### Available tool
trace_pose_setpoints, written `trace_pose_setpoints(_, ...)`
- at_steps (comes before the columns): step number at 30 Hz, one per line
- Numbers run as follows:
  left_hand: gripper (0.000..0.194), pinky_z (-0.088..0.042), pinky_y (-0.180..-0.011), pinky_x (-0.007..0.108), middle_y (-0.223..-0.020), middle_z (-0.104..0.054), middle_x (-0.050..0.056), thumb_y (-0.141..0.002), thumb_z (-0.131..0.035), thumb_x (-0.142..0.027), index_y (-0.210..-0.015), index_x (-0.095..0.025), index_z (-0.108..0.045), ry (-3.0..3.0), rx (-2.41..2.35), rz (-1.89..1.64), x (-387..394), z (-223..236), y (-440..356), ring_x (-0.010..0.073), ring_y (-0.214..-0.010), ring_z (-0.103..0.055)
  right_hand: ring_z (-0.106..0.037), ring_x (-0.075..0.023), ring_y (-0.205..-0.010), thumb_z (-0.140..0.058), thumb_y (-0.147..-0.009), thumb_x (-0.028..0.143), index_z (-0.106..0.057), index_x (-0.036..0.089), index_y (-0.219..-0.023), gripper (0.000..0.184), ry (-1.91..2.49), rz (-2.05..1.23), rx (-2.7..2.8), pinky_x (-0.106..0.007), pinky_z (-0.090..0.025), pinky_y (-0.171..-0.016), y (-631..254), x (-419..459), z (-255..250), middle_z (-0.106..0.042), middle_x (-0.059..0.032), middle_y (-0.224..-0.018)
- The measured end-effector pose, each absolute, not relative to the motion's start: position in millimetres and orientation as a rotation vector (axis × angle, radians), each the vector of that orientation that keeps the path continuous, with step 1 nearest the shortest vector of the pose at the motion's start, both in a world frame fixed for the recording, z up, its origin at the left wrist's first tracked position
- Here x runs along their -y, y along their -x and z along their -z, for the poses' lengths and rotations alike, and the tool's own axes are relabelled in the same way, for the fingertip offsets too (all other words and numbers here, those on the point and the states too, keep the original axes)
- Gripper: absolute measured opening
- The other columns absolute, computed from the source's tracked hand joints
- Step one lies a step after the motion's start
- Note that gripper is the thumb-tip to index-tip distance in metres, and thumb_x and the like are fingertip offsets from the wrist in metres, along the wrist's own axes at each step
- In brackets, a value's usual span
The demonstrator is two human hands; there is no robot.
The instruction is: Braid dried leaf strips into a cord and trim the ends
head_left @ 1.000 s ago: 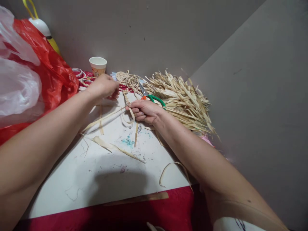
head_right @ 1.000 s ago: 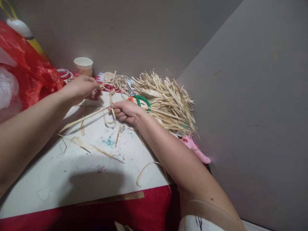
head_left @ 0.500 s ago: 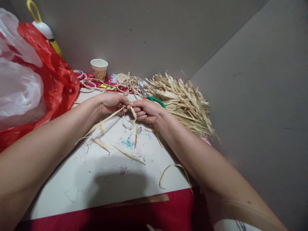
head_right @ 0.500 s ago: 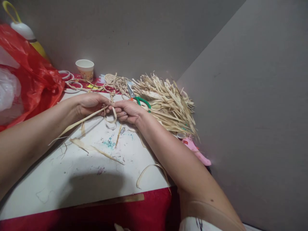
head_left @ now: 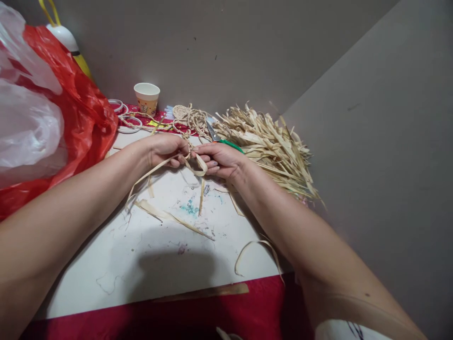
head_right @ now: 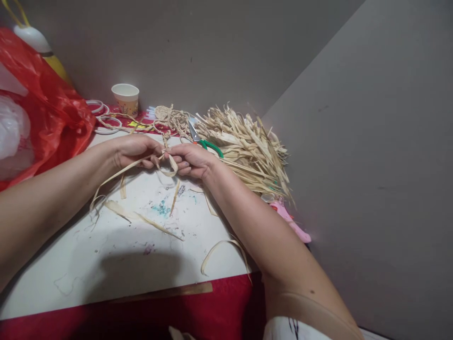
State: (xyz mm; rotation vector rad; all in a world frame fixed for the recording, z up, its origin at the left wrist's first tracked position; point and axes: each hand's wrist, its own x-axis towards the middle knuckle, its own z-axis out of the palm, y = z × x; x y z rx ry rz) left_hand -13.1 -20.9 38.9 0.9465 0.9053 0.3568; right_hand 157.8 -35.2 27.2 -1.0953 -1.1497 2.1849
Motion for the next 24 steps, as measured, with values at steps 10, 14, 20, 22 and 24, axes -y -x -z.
trace_pose_setpoints(10,0.007,-0.013,-0.035,0.015,-0.045,-0.036,-0.004,-0.068,-0.06,-0.009,-0.063,-0.012,-0.057,-1.131,-0.982,-0.303,23.4,-42.9,14.0,0.0026,-0.038,-0.024,-0.013,-0.0018,-0.035,-0.05,-0.084,0.015,-0.047,0.014,-0.071,0.013,1.154,-2.185,1.157,-0.008,-0.017,-0.029,-162.5,35.6,-25.1,-0.022,0.0106,-0.049)
trace_pose_setpoints(14,0.009,-0.015,-0.039,0.017,-0.046,-0.036,-0.004,-0.07,-0.061,-0.009,-0.062,-0.012,-0.057,-1.198,-1.02,-0.315,22.8,-41.9,13.7,0.0032,-0.039,-0.027,-0.014,-0.0018,-0.036,-0.051,-0.085,0.016,-0.049,0.014,-0.073,0.012,1.134,-2.186,1.175,-0.008,-0.017,-0.03,-162.8,35.4,-24.4,-0.022,0.0105,-0.049)
trace_pose_setpoints(20,0.015,-0.014,-0.04,0.02,-0.04,-0.032,-0.006,-0.07,-0.062,-0.012,-0.057,-0.013,-0.056,-1.332,-1.145,-0.34,22.9,-39.4,13.1,0.0031,-0.036,-0.024,-0.013,-0.0022,-0.036,-0.046,-0.086,0.014,-0.049,0.014,-0.071,0.015,1.17,-2.154,1.191,-0.008,-0.016,-0.03,-159.7,39.9,-25.4,-0.021,0.0104,-0.048)
trace_pose_setpoints(22,0.014,-0.014,-0.04,0.02,-0.04,-0.034,-0.006,-0.069,-0.064,-0.014,-0.057,-0.013,-0.056,-1.379,-1.178,-0.336,23.7,-40.5,13.1,0.0029,-0.036,-0.024,-0.013,-0.0019,-0.036,-0.048,-0.085,0.014,-0.051,0.013,-0.073,0.012,1.187,-2.129,1.214,-0.009,-0.016,-0.03,-158.6,40.8,-24.7,-0.022,0.0106,-0.048)
trace_pose_setpoints(24,0.015,-0.014,-0.04,0.021,-0.04,-0.034,-0.006,-0.068,-0.064,-0.015,-0.057,-0.013,-0.055,-1.411,-1.222,-0.325,24.9,-43.0,12.9,0.0029,-0.036,-0.024,-0.013,-0.0014,-0.036,-0.051,-0.083,0.014,-0.052,0.012,-0.074,0.01,1.211,-2.108,1.243,-0.009,-0.015,-0.03,-157.5,41.3,-24.0,-0.023,0.0107,-0.048)
